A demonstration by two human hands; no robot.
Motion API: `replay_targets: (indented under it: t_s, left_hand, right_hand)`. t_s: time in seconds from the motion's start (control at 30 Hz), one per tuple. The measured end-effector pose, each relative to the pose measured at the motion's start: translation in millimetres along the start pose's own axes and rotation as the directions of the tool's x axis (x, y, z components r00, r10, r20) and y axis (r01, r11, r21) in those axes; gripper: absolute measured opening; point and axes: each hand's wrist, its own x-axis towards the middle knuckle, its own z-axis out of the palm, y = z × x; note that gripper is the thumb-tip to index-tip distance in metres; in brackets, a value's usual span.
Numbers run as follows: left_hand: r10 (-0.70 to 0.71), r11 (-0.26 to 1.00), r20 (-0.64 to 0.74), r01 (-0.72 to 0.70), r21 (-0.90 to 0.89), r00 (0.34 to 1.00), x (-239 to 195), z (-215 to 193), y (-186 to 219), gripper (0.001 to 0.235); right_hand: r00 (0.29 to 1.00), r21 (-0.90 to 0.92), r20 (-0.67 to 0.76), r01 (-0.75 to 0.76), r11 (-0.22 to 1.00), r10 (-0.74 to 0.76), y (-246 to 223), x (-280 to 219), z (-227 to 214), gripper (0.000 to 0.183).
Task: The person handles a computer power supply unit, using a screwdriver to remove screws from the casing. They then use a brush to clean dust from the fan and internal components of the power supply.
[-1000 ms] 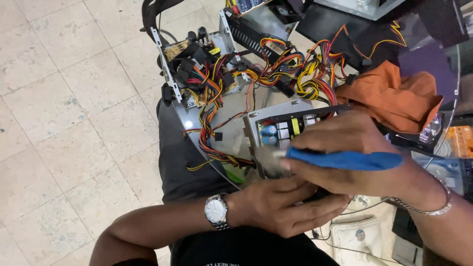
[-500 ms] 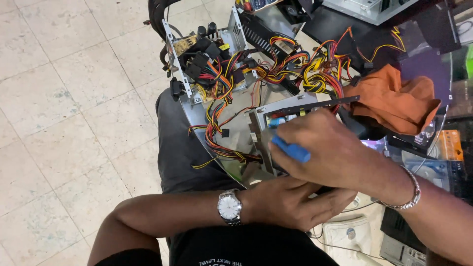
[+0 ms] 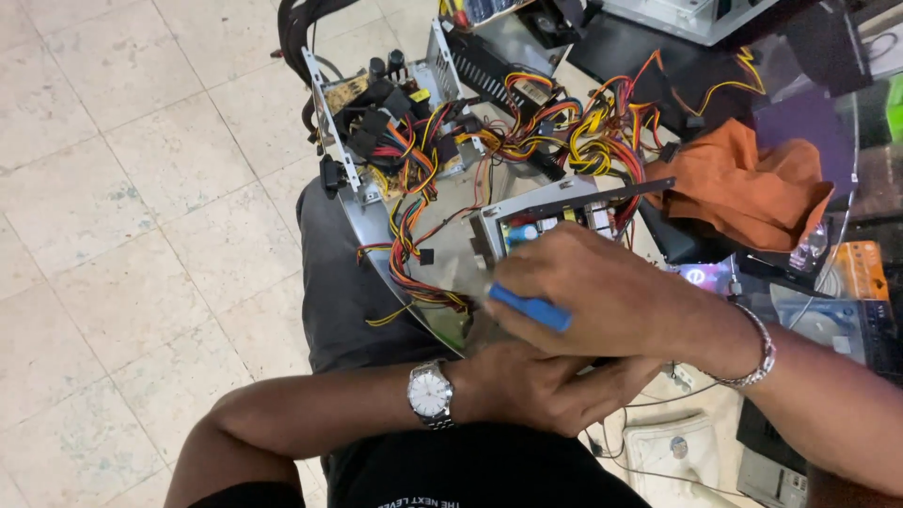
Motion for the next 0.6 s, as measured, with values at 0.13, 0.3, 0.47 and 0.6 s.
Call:
replay_targets:
  t_s: [0.13, 0.3, 0.47, 0.6]
  left_hand:
    - [-0.011, 0.993, 0.065, 0.003, 0.121, 0.998, 8, -13, -5, 0.026]
    - [0.026, 0.990, 0.105, -0.040, 0.137, 0.994, 11, -20, -10, 0.031]
    - [0.006, 0.988, 0.130, -0.026, 0.154, 0.991, 14, -23, -12, 0.033]
    - [0.020, 0.992, 0.140, -0.036, 0.118, 0.990, 15, -25, -13, 0.028]
  right_hand:
    - [1.000, -0.087, -0.007, -0.023, 0.996, 0.022, -1, 4, -17, 0.035]
    - [0.997, 0.214, -0.047, 0.068, 0.974, -0.060, 14, -16, -51, 0.019]
    - [0.968, 0.042, -0.116, -0.218, 0.975, 0.221, 37, -75, -72, 0.018]
    - [0.933, 0.074, -0.265, -0.231, 0.970, 0.242, 43, -92, -63, 0.017]
